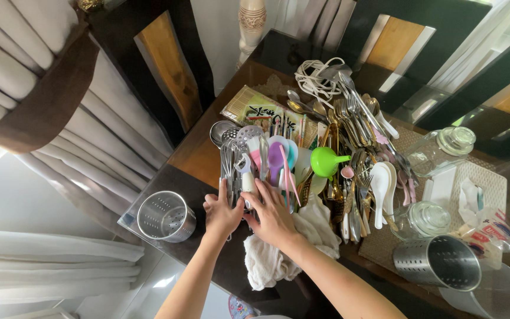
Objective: The person wipes various kitchen utensils including a metal utensil holder, a whisk, and a ladle with a white cloth.
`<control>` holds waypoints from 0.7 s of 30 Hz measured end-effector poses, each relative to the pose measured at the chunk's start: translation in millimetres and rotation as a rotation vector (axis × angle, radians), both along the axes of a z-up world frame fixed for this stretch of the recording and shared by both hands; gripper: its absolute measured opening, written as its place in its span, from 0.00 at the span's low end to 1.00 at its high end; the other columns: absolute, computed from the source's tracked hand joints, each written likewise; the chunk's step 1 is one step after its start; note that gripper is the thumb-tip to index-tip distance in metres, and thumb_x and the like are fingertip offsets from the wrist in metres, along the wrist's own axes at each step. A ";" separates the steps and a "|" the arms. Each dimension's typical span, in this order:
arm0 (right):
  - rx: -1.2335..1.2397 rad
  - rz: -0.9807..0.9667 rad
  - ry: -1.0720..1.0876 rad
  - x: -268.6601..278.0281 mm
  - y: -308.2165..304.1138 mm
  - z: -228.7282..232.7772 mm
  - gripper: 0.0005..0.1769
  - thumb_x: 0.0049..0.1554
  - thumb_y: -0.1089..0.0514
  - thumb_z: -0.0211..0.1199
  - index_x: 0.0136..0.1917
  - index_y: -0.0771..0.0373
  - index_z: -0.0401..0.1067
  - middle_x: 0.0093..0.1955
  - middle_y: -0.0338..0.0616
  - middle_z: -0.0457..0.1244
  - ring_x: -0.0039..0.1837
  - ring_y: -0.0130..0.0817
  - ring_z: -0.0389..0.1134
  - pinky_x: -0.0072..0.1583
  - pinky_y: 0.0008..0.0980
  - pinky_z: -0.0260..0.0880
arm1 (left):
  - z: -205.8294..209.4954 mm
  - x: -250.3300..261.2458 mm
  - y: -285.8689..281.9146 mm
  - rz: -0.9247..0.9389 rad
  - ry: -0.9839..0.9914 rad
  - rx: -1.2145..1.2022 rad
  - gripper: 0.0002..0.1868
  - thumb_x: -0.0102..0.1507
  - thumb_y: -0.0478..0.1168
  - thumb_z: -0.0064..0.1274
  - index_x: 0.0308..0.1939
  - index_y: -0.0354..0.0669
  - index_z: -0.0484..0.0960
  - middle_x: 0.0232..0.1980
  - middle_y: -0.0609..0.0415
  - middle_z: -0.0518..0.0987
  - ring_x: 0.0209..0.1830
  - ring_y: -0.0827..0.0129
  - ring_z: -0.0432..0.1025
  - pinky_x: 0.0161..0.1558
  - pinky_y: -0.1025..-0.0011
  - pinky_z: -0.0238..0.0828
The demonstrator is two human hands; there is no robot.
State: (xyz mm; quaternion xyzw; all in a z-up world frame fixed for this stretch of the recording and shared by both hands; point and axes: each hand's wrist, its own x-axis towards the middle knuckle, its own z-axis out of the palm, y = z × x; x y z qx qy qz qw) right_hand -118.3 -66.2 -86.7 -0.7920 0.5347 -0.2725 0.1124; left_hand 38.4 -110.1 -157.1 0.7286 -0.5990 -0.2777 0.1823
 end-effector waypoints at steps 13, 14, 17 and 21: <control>-0.112 -0.027 -0.241 2.1 18.5 4.8 0.23 0.45 0.60 0.74 0.55 0.57 0.74 0.58 0.47 0.66 0.60 0.50 0.65 0.63 0.45 0.64 | -18.8 2.4 31.4 0.050 -0.006 0.082 0.41 0.62 0.57 0.46 0.79 0.64 0.54 0.61 0.33 0.66 0.59 0.36 0.66 0.58 0.50 0.70; -0.111 -0.029 -0.242 0.4 19.7 5.8 0.23 0.45 0.60 0.74 0.55 0.57 0.74 0.58 0.47 0.66 0.60 0.50 0.65 0.63 0.45 0.64 | -17.8 2.1 35.6 0.050 -0.027 0.036 0.40 0.63 0.55 0.46 0.79 0.63 0.55 0.59 0.34 0.67 0.56 0.36 0.67 0.57 0.50 0.71; 0.162 -0.078 -0.527 -11.2 19.9 1.3 0.20 0.53 0.63 0.70 0.59 0.57 0.73 0.56 0.43 0.68 0.51 0.35 0.71 0.52 0.32 0.72 | -12.6 2.3 49.0 0.036 -0.092 -0.094 0.36 0.64 0.53 0.48 0.76 0.57 0.60 0.57 0.36 0.69 0.53 0.37 0.70 0.50 0.50 0.74; 0.130 -0.092 -0.662 -37.6 14.7 -13.4 0.19 0.55 0.67 0.66 0.60 0.59 0.70 0.59 0.47 0.68 0.44 0.28 0.67 0.43 0.23 0.70 | 2.9 6.5 65.7 -0.011 -0.116 -0.205 0.33 0.62 0.47 0.53 0.71 0.49 0.65 0.56 0.34 0.68 0.47 0.37 0.73 0.40 0.50 0.77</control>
